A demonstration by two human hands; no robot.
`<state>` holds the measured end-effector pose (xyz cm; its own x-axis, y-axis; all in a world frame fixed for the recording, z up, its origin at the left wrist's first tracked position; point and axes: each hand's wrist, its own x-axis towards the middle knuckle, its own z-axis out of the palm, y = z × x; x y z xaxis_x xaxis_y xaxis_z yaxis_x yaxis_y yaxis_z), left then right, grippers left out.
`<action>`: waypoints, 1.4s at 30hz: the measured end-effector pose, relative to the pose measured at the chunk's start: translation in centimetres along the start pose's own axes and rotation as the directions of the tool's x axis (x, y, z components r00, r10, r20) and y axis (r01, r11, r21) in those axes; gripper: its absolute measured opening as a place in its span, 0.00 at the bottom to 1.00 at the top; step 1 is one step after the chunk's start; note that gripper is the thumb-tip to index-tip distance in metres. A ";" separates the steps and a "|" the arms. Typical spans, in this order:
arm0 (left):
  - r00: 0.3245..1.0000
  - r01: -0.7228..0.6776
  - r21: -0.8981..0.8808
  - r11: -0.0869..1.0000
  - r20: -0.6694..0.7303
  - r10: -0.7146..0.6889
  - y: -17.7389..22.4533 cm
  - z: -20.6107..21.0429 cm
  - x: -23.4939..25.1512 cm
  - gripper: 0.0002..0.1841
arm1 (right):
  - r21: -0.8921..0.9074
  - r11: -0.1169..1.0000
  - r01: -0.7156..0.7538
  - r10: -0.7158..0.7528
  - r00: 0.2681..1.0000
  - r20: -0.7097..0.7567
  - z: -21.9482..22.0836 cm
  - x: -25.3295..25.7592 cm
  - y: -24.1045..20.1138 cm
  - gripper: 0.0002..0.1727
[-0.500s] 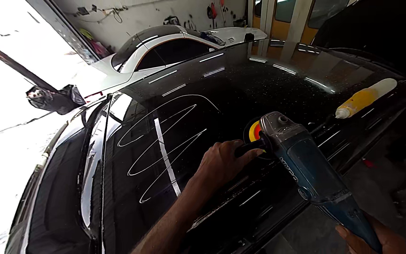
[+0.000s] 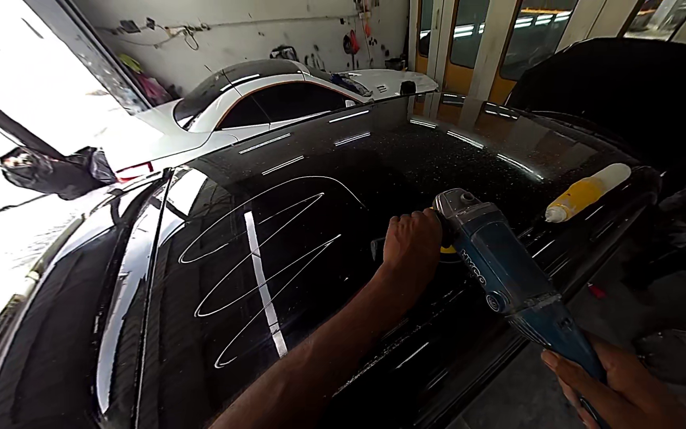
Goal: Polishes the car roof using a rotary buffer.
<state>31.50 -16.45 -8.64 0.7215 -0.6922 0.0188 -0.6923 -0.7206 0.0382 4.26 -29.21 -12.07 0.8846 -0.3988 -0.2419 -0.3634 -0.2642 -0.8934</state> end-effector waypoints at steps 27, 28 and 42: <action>0.969 0.241 -0.070 0.968 0.077 -0.235 -12.6 0.8 -9.7 0.25 | -0.284 0.949 0.137 -0.084 0.978 0.192 7.6 1.0 -5.4 0.29; 0.969 0.242 -0.075 0.967 0.074 -0.237 -12.6 0.7 -10.1 0.25 | -0.291 0.946 0.140 -0.089 0.980 0.179 7.8 0.8 -5.5 0.29; 0.904 0.427 -0.023 0.904 0.033 -0.426 -15.8 1.7 -15.5 0.11 | -0.367 0.914 0.173 -0.054 0.948 0.313 11.4 0.2 -7.2 0.30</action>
<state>31.25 5.59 -11.21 0.9468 -0.3201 -0.0328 -0.3176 -0.9460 0.0657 10.43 -17.41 -9.99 0.9498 -0.0887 -0.2999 -0.2863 -0.6328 -0.7195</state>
